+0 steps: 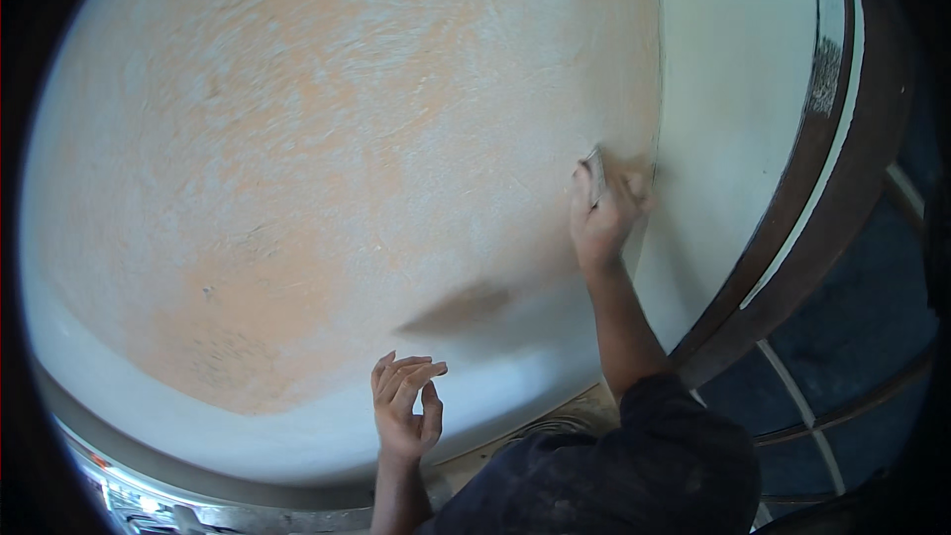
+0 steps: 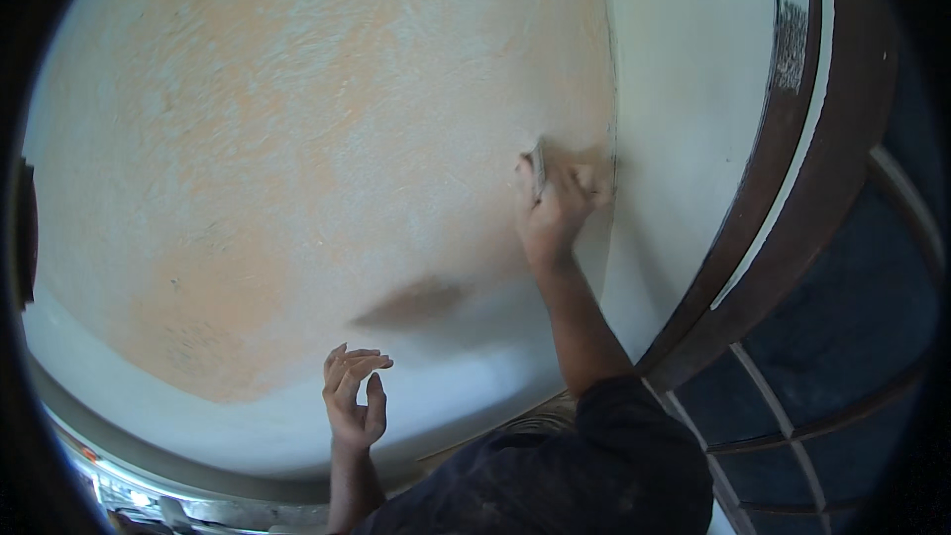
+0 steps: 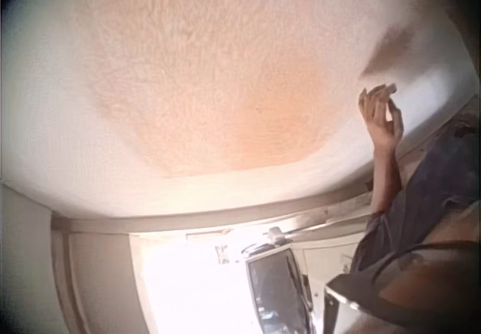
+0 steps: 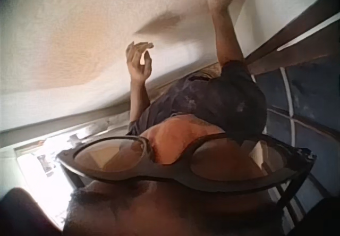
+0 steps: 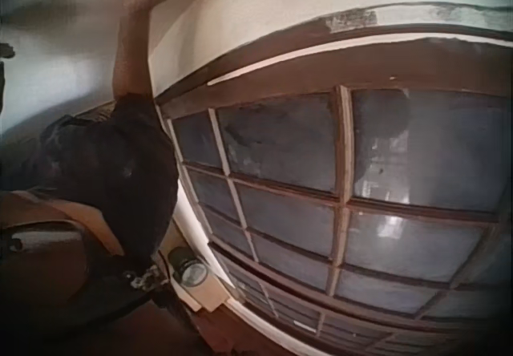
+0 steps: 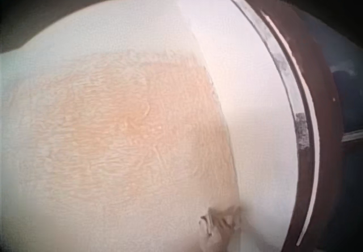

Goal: The person sands a wall with a piece of sandpaper.

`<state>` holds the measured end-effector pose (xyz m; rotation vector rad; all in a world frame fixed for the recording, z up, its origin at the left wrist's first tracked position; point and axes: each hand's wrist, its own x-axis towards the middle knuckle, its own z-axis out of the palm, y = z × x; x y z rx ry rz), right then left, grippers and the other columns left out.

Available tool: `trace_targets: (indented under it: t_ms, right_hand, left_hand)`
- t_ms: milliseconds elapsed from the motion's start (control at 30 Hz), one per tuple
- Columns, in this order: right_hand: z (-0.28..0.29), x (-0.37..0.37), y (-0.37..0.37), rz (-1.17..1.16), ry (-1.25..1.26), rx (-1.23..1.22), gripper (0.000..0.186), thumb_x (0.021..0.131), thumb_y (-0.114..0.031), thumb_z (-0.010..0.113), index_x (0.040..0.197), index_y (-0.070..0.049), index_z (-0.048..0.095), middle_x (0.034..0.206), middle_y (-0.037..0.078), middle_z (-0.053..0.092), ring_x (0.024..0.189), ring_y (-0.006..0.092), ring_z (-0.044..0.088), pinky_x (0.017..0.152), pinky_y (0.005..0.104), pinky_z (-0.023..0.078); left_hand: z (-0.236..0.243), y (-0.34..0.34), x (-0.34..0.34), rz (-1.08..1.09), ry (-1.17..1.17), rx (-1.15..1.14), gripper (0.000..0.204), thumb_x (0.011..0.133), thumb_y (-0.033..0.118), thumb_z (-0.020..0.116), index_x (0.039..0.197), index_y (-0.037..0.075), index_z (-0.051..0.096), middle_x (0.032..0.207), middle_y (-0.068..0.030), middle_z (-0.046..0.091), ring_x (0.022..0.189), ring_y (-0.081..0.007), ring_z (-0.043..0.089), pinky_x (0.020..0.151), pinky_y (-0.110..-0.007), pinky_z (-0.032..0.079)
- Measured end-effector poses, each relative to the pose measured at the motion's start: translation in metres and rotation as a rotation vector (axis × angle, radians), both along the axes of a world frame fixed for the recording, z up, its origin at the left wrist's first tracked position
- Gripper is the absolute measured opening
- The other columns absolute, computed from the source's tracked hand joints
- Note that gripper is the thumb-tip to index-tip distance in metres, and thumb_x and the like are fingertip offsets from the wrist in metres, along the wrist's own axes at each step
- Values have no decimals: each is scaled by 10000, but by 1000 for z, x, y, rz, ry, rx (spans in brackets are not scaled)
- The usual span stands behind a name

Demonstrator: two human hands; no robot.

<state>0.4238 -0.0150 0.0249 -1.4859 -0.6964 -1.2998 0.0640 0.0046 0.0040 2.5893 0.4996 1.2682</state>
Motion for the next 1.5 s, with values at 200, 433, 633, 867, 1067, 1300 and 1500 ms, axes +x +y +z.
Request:
trace_targets:
  t_ms: [200,433,633,867,1067,1300,1500]
  right_hand:
    - [-6,0,20,154,-49,14,191,925,-251,764,783,-136,712,739,25,648,768,242,550,779,438,358]
    - [-35,7,12,148,-10,13,237,895,-260,798,729,-156,665,711,-11,616,748,216,500,780,413,311]
    - [-23,15,16,174,-60,24,267,897,-269,804,706,-154,655,705,-15,613,774,212,514,825,428,312]
    - [-26,27,13,128,-112,-60,222,883,-330,813,802,-144,721,753,-9,647,806,233,573,852,442,340]
    - [-20,20,3,100,-162,-83,181,878,-293,827,890,-119,777,865,15,723,806,264,624,835,456,412]
    - [-51,-63,2,297,-228,-366,101,893,-223,816,890,-130,778,792,2,659,856,264,598,783,487,415]
    - [-9,-87,9,545,-268,-31,219,895,-240,807,795,-81,695,708,97,553,709,310,524,690,472,434]
  left_hand:
    - [-13,-9,6,187,10,24,201,895,21,594,1045,74,716,968,-76,750,1033,-314,708,1170,-549,335]
    - [-34,-10,14,266,-52,47,151,957,93,611,1068,67,711,1024,-89,748,1071,-331,689,1171,-584,321]
    - [-18,-12,27,408,-19,152,294,951,202,658,1225,100,686,1331,-154,631,1389,-397,483,1208,-621,220]
    - [-16,-16,46,380,-112,208,773,975,601,609,1548,99,478,1694,-355,38,1561,-576,-8,1180,-769,75]
    - [-20,-10,42,421,-216,190,1020,905,778,579,1623,84,370,1701,-338,-105,1567,-540,-130,1172,-765,-36]
    - [-42,1,27,441,-135,51,1175,848,856,571,1671,83,243,1645,-435,-156,1506,-601,-257,1088,-772,-189]
    - [-23,2,-2,477,-41,113,744,960,635,586,1394,33,638,1370,-271,626,1476,-449,425,1206,-586,175]
